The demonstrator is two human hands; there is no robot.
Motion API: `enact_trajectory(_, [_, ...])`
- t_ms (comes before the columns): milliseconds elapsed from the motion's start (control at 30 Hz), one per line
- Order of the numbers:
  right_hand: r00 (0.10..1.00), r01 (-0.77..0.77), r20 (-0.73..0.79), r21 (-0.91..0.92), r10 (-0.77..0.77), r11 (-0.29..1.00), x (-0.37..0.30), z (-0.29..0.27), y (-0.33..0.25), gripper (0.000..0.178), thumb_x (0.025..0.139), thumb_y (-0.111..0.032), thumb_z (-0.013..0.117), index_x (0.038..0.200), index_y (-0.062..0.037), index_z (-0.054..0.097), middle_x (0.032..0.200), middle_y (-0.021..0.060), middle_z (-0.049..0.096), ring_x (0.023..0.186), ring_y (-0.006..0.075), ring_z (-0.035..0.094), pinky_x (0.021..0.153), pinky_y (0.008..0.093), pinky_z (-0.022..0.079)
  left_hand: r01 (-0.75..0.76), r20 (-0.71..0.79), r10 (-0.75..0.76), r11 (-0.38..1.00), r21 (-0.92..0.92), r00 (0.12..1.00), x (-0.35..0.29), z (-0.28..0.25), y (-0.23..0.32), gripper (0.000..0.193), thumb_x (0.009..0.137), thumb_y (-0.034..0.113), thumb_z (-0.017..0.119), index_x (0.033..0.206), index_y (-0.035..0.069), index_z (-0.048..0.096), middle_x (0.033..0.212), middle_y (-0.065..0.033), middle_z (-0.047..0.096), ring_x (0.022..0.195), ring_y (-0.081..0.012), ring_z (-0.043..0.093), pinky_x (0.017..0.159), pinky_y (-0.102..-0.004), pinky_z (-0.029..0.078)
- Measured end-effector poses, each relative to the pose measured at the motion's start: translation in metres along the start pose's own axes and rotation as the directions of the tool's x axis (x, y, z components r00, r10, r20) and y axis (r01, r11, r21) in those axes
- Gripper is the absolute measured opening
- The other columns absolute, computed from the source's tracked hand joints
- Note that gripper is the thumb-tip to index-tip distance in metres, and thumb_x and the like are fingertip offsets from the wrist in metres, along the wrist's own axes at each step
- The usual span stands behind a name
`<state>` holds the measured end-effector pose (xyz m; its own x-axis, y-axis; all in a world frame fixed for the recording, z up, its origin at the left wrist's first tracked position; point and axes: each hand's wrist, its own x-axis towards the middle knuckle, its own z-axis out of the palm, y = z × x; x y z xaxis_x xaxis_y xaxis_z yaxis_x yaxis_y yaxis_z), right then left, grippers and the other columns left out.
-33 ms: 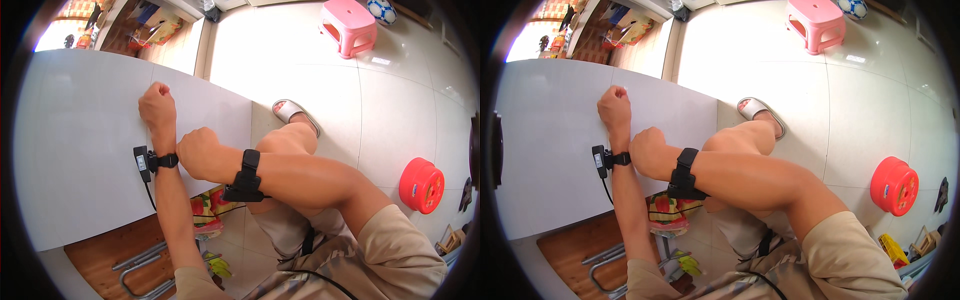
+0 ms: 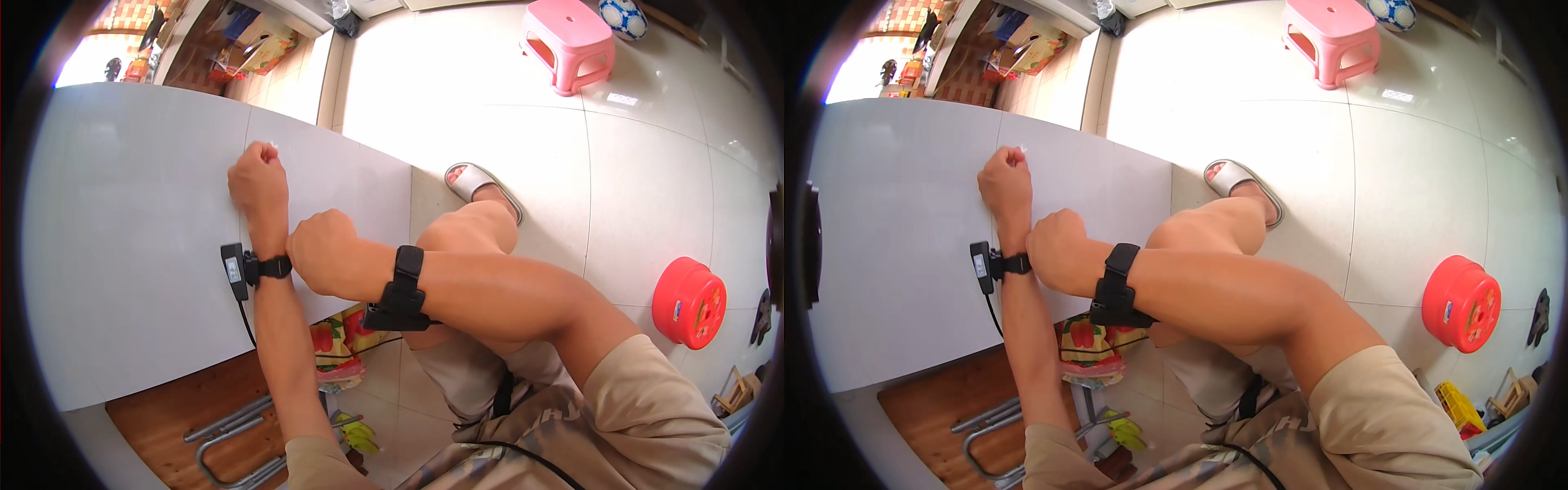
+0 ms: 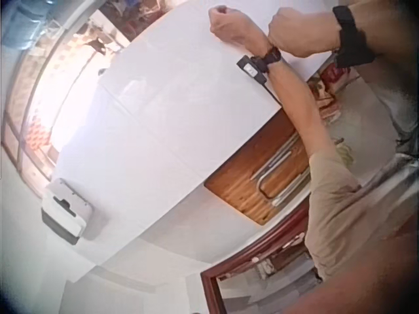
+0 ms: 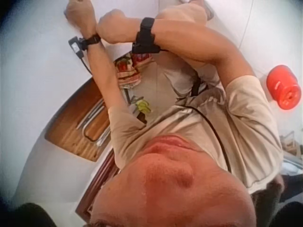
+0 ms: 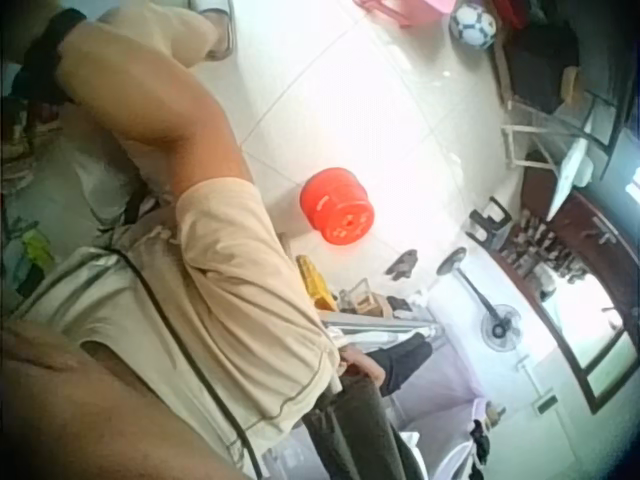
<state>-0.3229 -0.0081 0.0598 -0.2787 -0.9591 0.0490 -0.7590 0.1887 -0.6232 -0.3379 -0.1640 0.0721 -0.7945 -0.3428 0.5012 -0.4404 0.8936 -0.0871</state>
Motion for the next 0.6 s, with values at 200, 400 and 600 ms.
enact_trajectory(200, [1.0, 0.017, 0.016, 0.006, -0.017, 1.0, -0.002, -0.001, 0.006, 0.015, 0.075, -0.014, 0.074, 0.089, -0.0111, 0.074, 0.089, 0.0067, 0.073, 0.083, 0.0229, 0.072, 0.063, 0.0326, 0.054, 0.104, -0.032, -0.106, 0.993, -0.046, 0.994, -0.068, -0.002, -0.007, 0.004, 0.085, 0.009, 0.069, 0.088, 0.009, 0.071, 0.078, -0.0138, 0.071, 0.064, -0.0371, 0.065, 0.059, -0.0427, 0.051])
enact_trajectory(400, [0.998, -0.016, 0.055, 0.068, 0.013, 0.998, -0.008, -0.017, -0.001, 0.009, 0.074, -0.013, 0.073, 0.082, -0.0094, 0.074, 0.082, 0.0097, 0.073, 0.079, 0.0245, 0.073, 0.061, 0.0324, 0.054, 0.205, -0.122, -0.224, 0.967, -0.151, 0.967, -0.187, -0.02, -0.039, 0.006, 0.082, 0.003, 0.07, 0.082, -0.003, 0.07, 0.079, -0.0168, 0.072, 0.054, -0.0269, 0.062, 0.05, -0.0344, 0.046])
enact_trajectory(600, [0.992, 0.089, -0.094, 0.117, -0.079, 0.989, -0.011, -0.017, 0.003, 0.006, 0.068, -0.006, 0.067, 0.073, -0.0037, 0.07, 0.075, 0.0179, 0.071, 0.072, 0.0338, 0.072, 0.06, 0.0408, 0.055, 0.641, -0.029, -0.654, 0.749, -0.166, 0.756, -0.344, -0.01, -0.039, 0.005, 0.081, -0.003, 0.066, 0.076, -0.005, 0.067, 0.096, -0.0162, 0.077, 0.061, -0.0221, 0.067, 0.053, -0.0292, 0.051])
